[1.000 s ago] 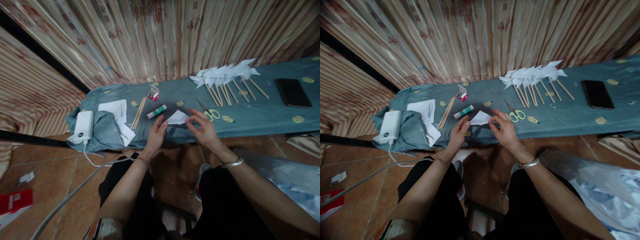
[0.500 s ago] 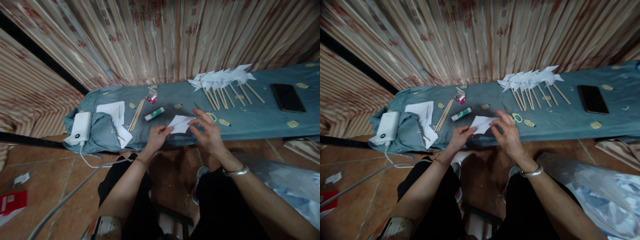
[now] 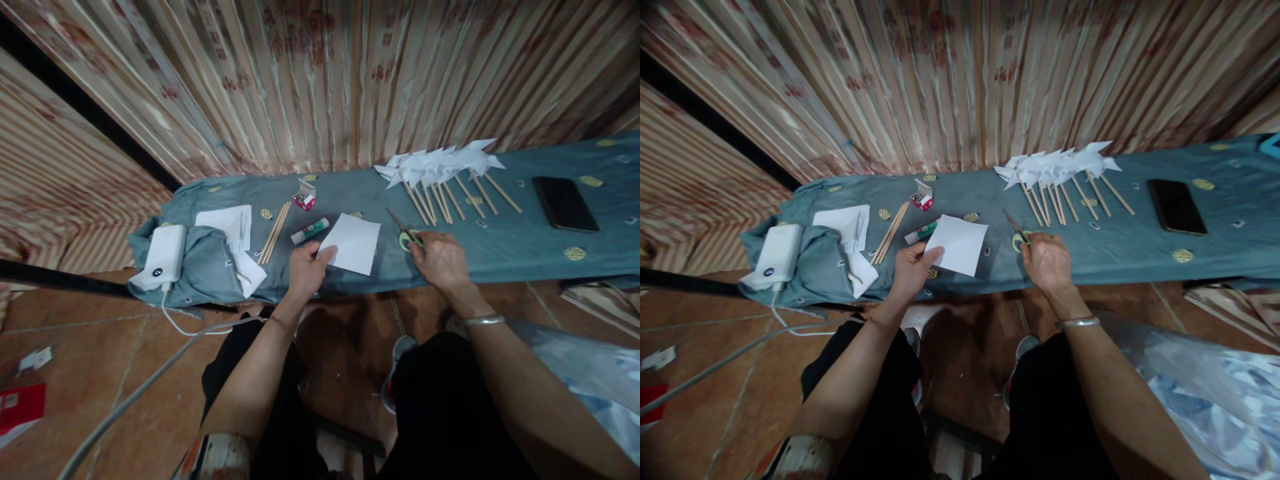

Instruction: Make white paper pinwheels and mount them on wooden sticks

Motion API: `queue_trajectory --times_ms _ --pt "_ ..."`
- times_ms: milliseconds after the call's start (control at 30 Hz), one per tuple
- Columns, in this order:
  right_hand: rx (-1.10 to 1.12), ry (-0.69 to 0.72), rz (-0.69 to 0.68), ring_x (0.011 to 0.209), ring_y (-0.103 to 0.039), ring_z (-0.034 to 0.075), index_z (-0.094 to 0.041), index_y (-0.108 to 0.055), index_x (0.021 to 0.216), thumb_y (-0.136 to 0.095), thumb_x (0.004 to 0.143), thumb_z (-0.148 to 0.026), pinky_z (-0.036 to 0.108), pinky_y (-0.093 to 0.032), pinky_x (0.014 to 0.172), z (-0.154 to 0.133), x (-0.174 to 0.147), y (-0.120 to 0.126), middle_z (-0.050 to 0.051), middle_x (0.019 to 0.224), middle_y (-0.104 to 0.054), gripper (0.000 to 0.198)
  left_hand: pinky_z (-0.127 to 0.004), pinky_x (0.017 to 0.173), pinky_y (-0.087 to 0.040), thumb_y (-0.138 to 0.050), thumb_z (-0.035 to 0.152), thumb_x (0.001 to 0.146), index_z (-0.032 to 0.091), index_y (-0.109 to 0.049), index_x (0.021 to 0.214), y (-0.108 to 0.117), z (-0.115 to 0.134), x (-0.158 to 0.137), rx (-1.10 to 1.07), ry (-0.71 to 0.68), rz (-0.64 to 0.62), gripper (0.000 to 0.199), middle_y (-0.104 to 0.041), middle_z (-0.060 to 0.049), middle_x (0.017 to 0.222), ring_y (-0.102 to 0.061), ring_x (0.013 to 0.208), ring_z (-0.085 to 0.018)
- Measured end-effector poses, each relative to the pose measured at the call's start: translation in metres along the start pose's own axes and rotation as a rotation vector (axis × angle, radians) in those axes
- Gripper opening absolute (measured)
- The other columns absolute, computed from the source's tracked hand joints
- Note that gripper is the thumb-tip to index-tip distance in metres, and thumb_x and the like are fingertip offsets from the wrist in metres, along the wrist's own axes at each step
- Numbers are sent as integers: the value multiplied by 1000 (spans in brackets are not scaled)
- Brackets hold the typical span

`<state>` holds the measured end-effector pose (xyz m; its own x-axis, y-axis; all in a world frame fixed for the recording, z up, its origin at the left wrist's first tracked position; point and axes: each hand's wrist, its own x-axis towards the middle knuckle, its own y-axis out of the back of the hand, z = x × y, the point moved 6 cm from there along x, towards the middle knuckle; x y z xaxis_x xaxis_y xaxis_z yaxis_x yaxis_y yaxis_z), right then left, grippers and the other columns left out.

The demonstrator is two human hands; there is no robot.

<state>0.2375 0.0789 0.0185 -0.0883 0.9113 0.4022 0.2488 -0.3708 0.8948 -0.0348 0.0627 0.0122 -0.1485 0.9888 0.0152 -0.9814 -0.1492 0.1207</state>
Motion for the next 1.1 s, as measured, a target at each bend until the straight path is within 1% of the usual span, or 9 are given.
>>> queue_trajectory --times_ms 200,333,400,467,567,633,767,867,1100 --pt "-134 -18 1 68 -65 31 -13 -67 96 -49 83 -29 42 -50 62 -4 4 -5 18 72 -70 28 -23 52 -31 -66 36 71 16 -59 56 9 18 -3 84 -81 45 26 -47 4 56 -41 56 -10" --pt "-66 -110 -59 68 -67 30 -15 -68 94 -55 76 -25 42 -50 65 0 10 -5 15 71 -71 24 -23 56 -34 -65 34 73 16 -64 64 14 21 0 53 -118 55 21 -53 3 60 -44 57 -11" --pt "111 -178 -82 72 -68 29 -18 -69 91 -60 72 -27 43 -51 69 2 12 -5 12 75 -73 23 -23 57 -36 -65 35 73 16 -66 67 19 20 4 32 -131 74 21 -55 2 63 -45 59 -11" --pt "428 -285 -105 73 -69 26 -19 -68 87 -65 68 -29 39 -53 67 1 11 -8 9 78 -74 21 -23 56 -36 -66 36 72 15 -65 64 26 18 8 16 -124 102 22 -53 3 61 -44 59 -10" --pt "981 -469 -208 64 -67 19 -20 -68 85 -72 63 -32 27 -48 48 -10 3 -16 5 74 -73 26 -23 54 -35 -68 38 71 15 -62 60 34 12 15 -25 -97 133 26 -50 4 56 -42 56 -10" --pt "1233 -558 -333 61 -66 17 -20 -69 89 -79 59 -32 23 -44 42 -24 -5 -22 4 72 -74 34 -23 54 -35 -69 40 70 15 -62 61 36 8 19 -66 -80 136 27 -51 4 56 -42 55 -9" --pt "1474 -730 -521 67 -69 17 -22 -73 85 -85 56 -36 27 -56 60 -42 -25 -29 4 77 -75 35 -23 54 -35 -69 40 71 16 -62 61 37 3 25 -110 -90 142 27 -51 4 56 -42 54 -9" --pt "1510 -722 -653 66 -66 15 -22 -74 86 -84 58 -43 24 -55 61 -49 -34 -28 4 76 -73 36 -23 55 -36 -68 42 73 16 -62 61 37 -1 28 -91 -101 157 29 -51 4 56 -42 54 -9" --pt "1486 -492 -830 66 -57 11 -20 -73 101 -78 65 -55 21 -45 57 -68 -45 -15 5 82 -70 51 -22 52 -36 -67 39 72 14 -63 64 32 -7 31 -83 -78 149 27 -53 3 56 -44 54 -9"
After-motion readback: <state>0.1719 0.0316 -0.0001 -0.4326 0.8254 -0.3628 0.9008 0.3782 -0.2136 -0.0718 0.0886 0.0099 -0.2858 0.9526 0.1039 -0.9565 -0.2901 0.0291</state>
